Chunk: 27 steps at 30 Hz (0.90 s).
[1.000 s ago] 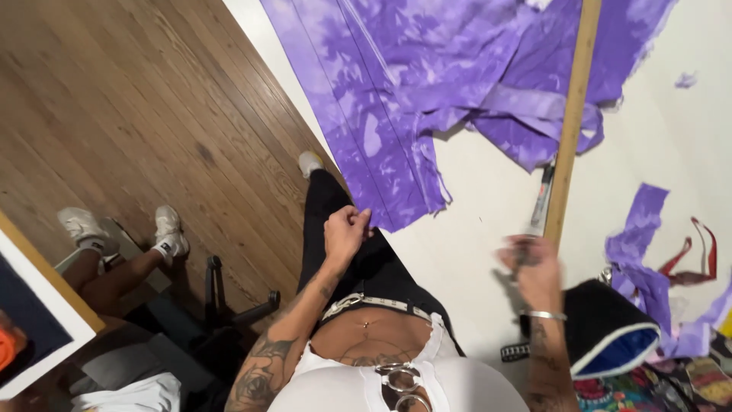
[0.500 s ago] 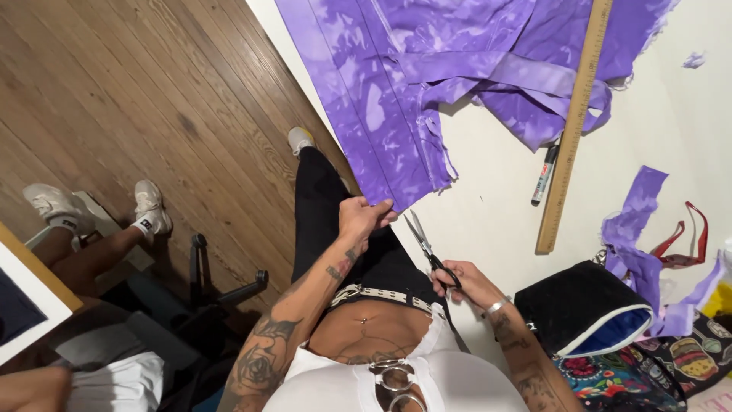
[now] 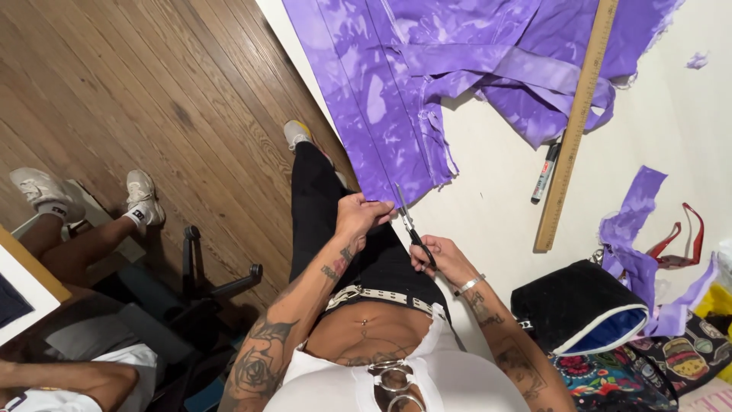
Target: Measuring and cutting strips of purple fabric using a ruler, marker, and scissors on a cutting table.
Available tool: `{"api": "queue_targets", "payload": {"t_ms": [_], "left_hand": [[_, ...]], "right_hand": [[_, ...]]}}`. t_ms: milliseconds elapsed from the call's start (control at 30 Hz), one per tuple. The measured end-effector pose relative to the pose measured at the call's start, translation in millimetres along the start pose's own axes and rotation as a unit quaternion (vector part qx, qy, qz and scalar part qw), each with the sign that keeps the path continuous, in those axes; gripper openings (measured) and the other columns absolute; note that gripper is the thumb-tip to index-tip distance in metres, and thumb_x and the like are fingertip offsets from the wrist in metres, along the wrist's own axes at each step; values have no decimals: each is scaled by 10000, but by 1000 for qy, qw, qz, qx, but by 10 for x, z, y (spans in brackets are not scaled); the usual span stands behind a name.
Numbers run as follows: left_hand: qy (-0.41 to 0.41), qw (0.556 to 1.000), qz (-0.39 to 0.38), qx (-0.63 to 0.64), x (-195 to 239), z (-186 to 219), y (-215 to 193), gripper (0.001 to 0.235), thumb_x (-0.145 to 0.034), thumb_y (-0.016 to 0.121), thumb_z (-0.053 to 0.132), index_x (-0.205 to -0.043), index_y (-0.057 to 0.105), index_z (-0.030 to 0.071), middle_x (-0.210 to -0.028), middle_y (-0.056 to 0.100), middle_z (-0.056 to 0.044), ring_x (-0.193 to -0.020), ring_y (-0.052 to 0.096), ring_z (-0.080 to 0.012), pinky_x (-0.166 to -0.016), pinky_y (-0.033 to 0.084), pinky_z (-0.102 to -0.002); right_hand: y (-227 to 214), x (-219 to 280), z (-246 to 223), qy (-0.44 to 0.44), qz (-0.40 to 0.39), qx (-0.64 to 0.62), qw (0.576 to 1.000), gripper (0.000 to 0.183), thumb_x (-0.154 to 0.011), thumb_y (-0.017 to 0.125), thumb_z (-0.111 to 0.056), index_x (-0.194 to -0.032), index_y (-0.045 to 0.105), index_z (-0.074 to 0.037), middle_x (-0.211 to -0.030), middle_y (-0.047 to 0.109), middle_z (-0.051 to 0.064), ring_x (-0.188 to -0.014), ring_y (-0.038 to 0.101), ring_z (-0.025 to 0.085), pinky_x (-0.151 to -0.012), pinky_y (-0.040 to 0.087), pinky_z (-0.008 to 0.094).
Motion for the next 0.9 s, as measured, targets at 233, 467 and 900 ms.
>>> {"api": "queue_targets", "payload": {"t_ms": [233, 467, 900], "left_hand": [[-2, 1000, -9, -10, -64, -21, -24, 345, -925, 1006, -30, -1224, 840, -76, -1052, 922, -228, -927, 935, -306, -879, 797, -389], [0, 1000, -3, -10, -64, -13, -39, 343, -912, 1014, -35, -1208, 847, -82, -1051, 923, -246, -929, 936, -319, -881, 796, -407], [-13, 999, 10, -30, 139, 196, 26, 315, -916, 987, -44, -1186, 849, -128, -1031, 908, -313, -898, 934, -341, -851, 794, -388]], "right_hand": [[64, 55, -203, 2, 3, 28, 1000, 438, -1064, 989, -368, -1042, 804, 28, -822, 868, 204, -730, 860, 230, -496, 564, 243], [114, 105, -254, 15, 5, 22, 1000, 403, -1053, 1001, -330, -1043, 798, 18, -816, 877, 182, -715, 850, 201, -507, 524, 219], [115, 88, -152, 27, 19, 5, 999, 374, -1033, 1039, -259, -1054, 805, 31, -805, 887, 199, -681, 857, 186, -477, 518, 193]]}}
Point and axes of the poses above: each hand's wrist, its own x-axis away from the middle knuckle, its own y-axis out of the palm, z = x × y, the point moved 6 cm from there along -x, towards the middle knuckle
